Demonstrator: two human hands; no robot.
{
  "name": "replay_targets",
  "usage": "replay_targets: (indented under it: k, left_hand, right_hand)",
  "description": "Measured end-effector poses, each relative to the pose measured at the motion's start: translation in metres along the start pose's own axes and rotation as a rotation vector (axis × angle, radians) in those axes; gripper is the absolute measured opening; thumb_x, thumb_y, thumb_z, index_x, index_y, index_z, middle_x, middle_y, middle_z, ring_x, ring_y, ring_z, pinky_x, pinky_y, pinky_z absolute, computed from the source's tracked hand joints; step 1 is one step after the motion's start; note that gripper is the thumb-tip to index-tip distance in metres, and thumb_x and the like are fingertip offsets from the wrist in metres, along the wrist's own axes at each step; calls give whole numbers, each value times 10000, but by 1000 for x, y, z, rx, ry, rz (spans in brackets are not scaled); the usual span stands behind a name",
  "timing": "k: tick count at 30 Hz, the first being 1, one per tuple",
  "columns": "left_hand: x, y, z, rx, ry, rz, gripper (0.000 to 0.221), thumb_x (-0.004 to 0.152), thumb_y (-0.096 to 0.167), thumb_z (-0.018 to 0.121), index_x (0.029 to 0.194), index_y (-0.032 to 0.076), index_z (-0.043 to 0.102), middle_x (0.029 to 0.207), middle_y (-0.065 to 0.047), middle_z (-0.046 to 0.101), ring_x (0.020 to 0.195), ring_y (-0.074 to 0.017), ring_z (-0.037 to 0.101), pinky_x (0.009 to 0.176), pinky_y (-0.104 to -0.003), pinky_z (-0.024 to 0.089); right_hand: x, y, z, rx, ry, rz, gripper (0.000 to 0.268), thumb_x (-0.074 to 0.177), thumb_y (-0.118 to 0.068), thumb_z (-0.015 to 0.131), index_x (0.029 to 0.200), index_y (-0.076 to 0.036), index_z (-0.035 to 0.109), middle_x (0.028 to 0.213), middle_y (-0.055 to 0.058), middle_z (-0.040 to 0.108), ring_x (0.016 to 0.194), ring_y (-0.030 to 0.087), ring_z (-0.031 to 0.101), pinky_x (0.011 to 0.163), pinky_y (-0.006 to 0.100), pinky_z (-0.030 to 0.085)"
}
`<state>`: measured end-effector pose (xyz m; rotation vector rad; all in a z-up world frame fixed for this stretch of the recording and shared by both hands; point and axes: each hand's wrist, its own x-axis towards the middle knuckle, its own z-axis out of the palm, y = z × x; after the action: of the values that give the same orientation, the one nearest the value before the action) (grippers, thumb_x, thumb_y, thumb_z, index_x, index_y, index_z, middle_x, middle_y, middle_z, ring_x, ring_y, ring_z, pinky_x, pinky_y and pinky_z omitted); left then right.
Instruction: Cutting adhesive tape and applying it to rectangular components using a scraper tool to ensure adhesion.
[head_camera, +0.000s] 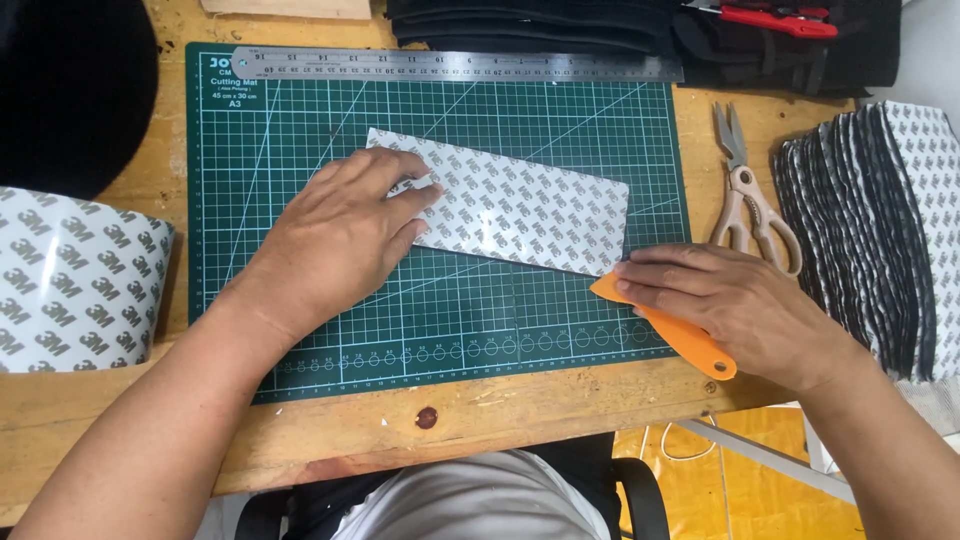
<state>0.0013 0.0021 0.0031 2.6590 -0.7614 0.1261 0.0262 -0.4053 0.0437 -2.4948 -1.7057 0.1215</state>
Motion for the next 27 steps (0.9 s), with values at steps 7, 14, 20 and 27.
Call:
replay_targets:
  k: [7,14,20,27]
  left_hand:
    - [-3,15,-11,161,-29,-18,423,1028,285,543,1364,45,638,1370,-163,576,1281,-349,509,1059,-525,449]
    - [-4,40,-22,320,5,30,357,1071,400,576,935,106,726,941,-93,672,858,-261,641,800,-413,513]
    - [-1,28,-4,196,-16,63,401,1033,321,503,1323,82,641,1311,-181,587,1260,-335,537,1052,-465,414]
    - [0,37,7,105,180,173,219,969,161,593,1063,72,770,978,-116,613,994,-288,593,860,-409,474]
  right_hand:
    - [3,-5,-2,173,253,88,246,976,-159,620,1206,-148,708,1132,33,783,1060,210,752,1020,404,593]
    - [37,-33,-7,517,582,772,291,1046,-178,607,1249,26,651,1190,157,686,1110,249,665,940,343,552]
    - [71,-13,1,378,608,647,154,1045,-133,693,1134,-14,732,988,118,700,864,236,666,770,337,537]
    - [116,-5,1,273,585,443,118,969,37,729,1080,25,765,881,189,714,753,331,703,622,371,566]
